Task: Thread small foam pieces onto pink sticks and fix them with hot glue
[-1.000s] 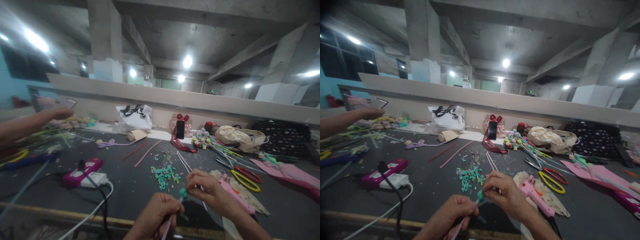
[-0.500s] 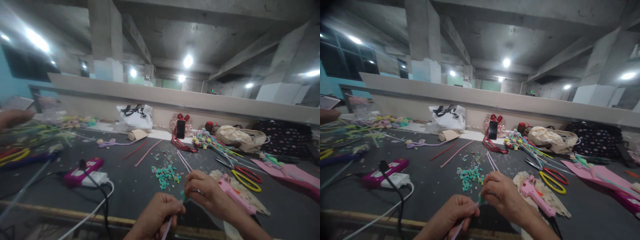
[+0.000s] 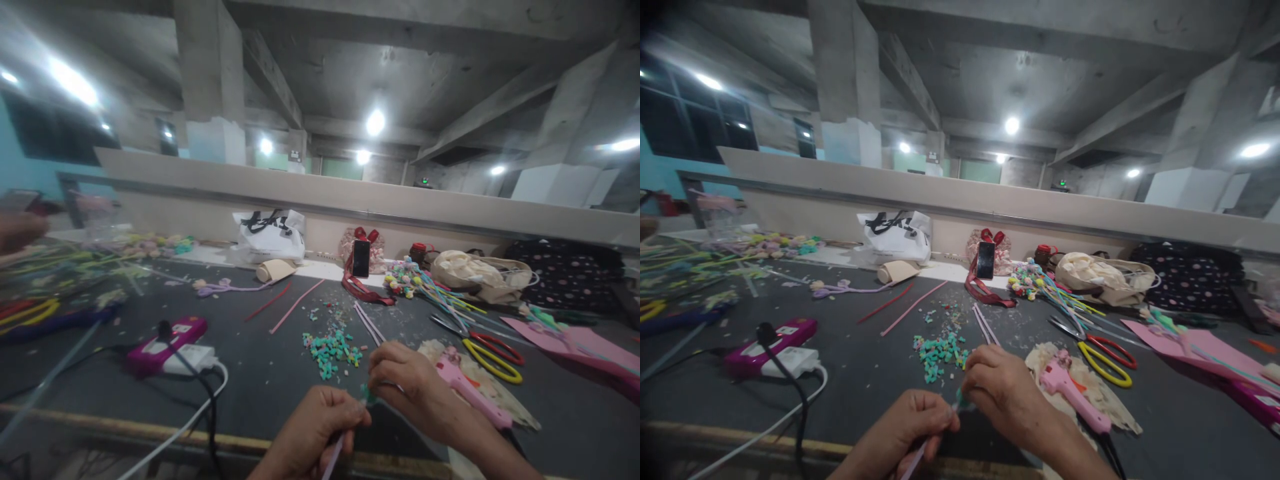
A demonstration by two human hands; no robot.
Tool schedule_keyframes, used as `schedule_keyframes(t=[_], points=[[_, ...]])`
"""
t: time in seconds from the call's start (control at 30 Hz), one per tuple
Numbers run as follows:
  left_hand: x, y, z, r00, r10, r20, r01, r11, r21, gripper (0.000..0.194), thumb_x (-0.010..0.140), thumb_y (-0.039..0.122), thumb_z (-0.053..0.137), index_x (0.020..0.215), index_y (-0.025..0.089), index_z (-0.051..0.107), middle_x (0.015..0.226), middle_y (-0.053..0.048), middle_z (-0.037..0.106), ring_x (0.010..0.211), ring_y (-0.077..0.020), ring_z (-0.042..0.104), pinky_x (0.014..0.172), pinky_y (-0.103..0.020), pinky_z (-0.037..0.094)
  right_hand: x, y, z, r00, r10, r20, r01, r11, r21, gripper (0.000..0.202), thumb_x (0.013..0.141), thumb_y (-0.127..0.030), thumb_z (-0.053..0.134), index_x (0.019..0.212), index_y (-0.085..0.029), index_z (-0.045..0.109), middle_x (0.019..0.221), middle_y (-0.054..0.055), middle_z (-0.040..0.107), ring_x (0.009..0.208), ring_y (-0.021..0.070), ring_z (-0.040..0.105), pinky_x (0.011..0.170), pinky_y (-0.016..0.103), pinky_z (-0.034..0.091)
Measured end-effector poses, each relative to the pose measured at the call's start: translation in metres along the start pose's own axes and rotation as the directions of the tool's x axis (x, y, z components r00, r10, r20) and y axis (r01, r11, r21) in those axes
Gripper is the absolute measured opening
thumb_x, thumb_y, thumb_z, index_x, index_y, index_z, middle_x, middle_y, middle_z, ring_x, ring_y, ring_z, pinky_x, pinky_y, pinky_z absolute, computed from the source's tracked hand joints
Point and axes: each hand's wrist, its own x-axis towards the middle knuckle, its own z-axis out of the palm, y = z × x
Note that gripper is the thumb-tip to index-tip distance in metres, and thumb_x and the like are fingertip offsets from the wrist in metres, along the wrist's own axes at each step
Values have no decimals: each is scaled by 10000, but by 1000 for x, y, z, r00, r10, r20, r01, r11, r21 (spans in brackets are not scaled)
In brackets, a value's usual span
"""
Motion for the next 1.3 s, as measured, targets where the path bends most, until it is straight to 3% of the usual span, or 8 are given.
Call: schedule_keyframes(t=[0.2,0.3,0.47,0.7,0.93,1.1,1.2,1.3], points=[[1,1,0,1000,-19,4,19,1000,-14,240,600,338,591,629,100,586,319,60,465,204,-14,279,236,-140,124,-1,0,-4,1000,17,4,-17,1000,23,196,806,-211,416,783,-213,610,819,31,557,768,129,504,688,249,388],[2,1,-2,999,-29,-21,27,998,-58,252,592,350,597,642,104,577,324,58,475,201,-16,292,241,-136,126,-7,1,-8,993,83,-78,-71,986,149,213,802,-229,422,914,-237,603,891,43,556,822,146,513,715,255,400],[3,3,-5,1000,22,-18,-25,984,-179,257,587,355,605,650,108,573,349,51,503,203,-3,293,254,-128,144,-20,8,5,904,320,-283,-205,907,369,225,799,-252,415,936,-222,592,819,42,567,772,160,532,661,250,420],[5,2,-9,998,61,-27,-65,970,-236,266,571,369,619,643,119,566,351,44,506,210,-4,287,249,-129,153,-20,14,34,890,404,-211,-287,857,429,205,792,-272,415,865,-213,597,697,6,552,621,127,528,559,221,402],[5,5,-12,992,71,-100,-101,934,-341,274,545,365,643,641,124,553,368,42,501,226,-10,312,248,-124,147,-11,9,41,897,419,-143,-306,819,486,151,755,-257,454,757,-190,590,621,-17,513,526,104,501,500,205,386],[3,9,-11,986,88,-145,-135,925,-356,269,560,354,634,656,113,561,385,44,503,228,4,301,256,-115,151,-3,8,45,856,502,-126,-354,746,564,150,712,-279,512,614,-171,476,489,-61,429,465,85,439,461,192,343],[5,8,-12,982,113,-150,-155,938,-310,302,544,380,638,657,110,566,380,49,496,221,3,303,256,-123,148,6,8,42,844,517,-142,-312,689,654,153,734,-322,488,745,-170,504,578,-42,483,499,88,462,446,187,348],[8,5,-14,974,149,-171,-189,950,-248,337,547,432,622,664,120,565,376,53,492,216,1,294,259,-134,136,17,4,38,868,468,-165,-239,686,687,294,715,-333,519,965,-182,488,822,24,564,674,129,523,544,221,402]])
